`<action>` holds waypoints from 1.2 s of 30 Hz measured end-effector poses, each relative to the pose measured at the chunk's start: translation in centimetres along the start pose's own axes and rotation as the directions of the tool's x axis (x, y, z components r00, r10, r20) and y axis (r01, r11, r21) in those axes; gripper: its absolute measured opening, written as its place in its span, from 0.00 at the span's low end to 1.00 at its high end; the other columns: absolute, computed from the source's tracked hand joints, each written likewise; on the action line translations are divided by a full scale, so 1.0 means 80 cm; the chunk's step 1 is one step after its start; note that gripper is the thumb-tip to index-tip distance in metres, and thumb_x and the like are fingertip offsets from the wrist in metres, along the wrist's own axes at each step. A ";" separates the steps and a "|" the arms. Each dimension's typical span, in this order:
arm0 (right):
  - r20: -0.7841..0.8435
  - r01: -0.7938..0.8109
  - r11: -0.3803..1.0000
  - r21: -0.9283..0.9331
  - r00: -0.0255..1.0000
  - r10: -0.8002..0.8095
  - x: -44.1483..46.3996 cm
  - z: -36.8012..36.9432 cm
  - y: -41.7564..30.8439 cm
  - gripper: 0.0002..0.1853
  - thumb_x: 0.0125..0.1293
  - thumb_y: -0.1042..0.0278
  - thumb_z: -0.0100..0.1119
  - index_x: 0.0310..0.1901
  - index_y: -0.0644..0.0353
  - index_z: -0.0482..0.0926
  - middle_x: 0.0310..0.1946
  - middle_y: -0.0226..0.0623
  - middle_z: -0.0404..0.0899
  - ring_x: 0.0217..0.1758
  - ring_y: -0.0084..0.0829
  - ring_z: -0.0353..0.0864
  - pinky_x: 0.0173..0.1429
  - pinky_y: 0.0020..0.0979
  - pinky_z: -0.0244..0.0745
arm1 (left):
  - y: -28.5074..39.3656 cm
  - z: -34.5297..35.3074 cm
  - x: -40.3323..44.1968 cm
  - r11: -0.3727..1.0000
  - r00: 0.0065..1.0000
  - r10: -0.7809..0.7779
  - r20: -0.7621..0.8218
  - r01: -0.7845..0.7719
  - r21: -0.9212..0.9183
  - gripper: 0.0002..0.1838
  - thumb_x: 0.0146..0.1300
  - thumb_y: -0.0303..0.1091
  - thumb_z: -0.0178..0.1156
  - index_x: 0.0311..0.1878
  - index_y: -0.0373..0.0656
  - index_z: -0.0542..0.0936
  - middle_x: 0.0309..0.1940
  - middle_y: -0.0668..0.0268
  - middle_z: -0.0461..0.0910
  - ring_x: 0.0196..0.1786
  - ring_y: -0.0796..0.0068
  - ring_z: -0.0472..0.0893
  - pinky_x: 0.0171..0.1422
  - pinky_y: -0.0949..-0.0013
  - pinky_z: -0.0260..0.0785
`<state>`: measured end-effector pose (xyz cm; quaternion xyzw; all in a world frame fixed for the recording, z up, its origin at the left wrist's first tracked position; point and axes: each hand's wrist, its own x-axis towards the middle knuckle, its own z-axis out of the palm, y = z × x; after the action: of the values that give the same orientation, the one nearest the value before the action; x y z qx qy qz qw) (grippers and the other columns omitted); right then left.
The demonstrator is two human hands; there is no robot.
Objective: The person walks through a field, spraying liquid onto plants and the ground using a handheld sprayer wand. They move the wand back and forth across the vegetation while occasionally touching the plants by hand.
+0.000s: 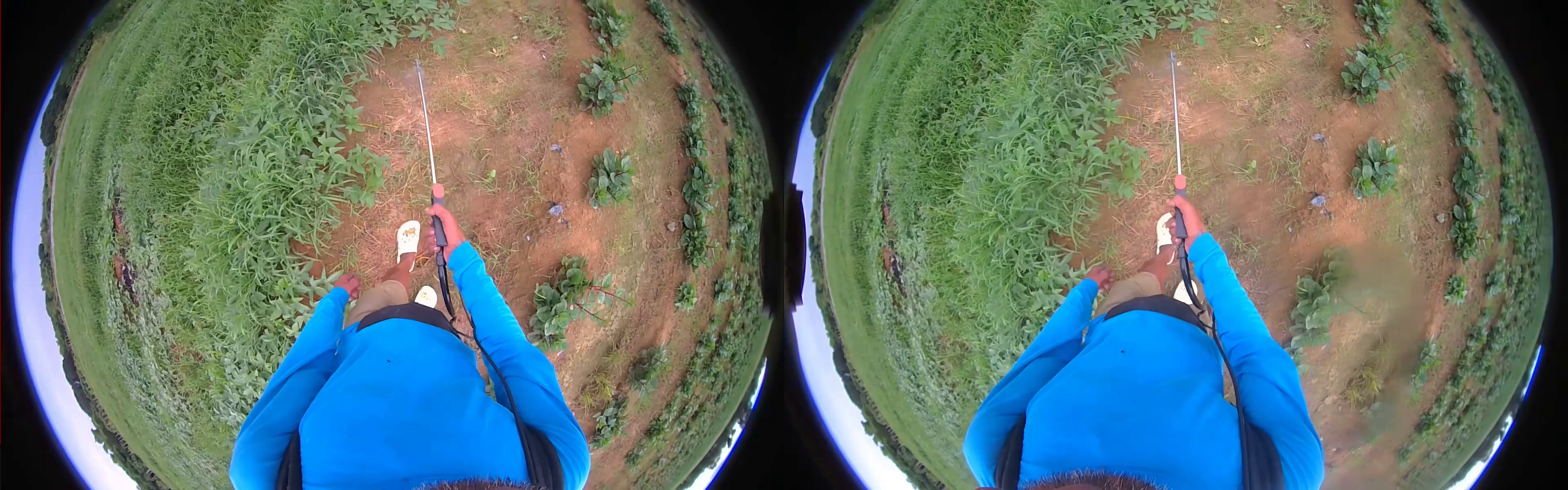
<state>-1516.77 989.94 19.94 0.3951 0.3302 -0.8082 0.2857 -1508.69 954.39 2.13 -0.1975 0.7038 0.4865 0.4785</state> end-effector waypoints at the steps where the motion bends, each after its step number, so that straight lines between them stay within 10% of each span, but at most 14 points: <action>1: 0.025 0.043 0.999 0.010 0.999 -0.043 0.012 -0.019 -0.003 0.17 0.49 0.48 0.58 0.27 0.50 0.65 0.13 0.26 0.62 0.10 0.20 0.61 0.11 0.23 0.52 | 0.007 0.001 0.015 1.000 1.000 -0.001 0.018 0.001 0.006 0.16 0.60 0.48 0.52 0.36 0.45 0.75 0.23 0.67 0.77 0.17 0.79 0.71 0.17 0.73 0.61; 16: -0.571 0.305 0.951 0.047 0.790 -0.225 0.047 -0.087 -0.158 0.18 0.50 0.46 0.58 0.27 0.49 0.65 0.13 0.27 0.62 0.11 0.23 0.61 0.13 0.27 0.54 | 0.188 -0.027 0.196 0.990 0.988 0.137 0.070 -0.134 -0.045 0.12 0.55 0.39 0.53 0.35 0.41 0.75 0.23 0.64 0.76 0.20 0.75 0.72 0.21 0.72 0.64; 25: 0.022 0.012 0.959 0.284 1.000 -0.019 0.064 -0.030 -0.246 0.17 0.52 0.48 0.55 0.27 0.52 0.64 0.13 0.25 0.61 0.09 0.18 0.57 0.10 0.22 0.54 | 0.253 -0.058 0.203 0.988 0.988 0.137 0.073 -0.141 0.057 0.14 0.57 0.43 0.54 0.36 0.41 0.76 0.24 0.66 0.77 0.23 0.76 0.74 0.26 0.71 0.66; 36: 0.690 -0.337 0.941 0.039 0.690 0.219 0.141 0.075 -0.369 0.13 0.57 0.55 0.50 0.30 0.55 0.64 0.16 0.25 0.61 0.09 0.16 0.57 0.09 0.20 0.55 | 0.264 -0.033 0.225 0.988 0.999 -0.040 -0.029 0.044 0.148 0.18 0.58 0.46 0.55 0.43 0.41 0.78 0.27 0.63 0.79 0.25 0.75 0.76 0.28 0.70 0.68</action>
<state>-1546.73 1001.36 22.49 0.1414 0.0727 -0.8671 0.4721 -1534.01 964.89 -2.79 -0.1825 0.7398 0.4200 0.4930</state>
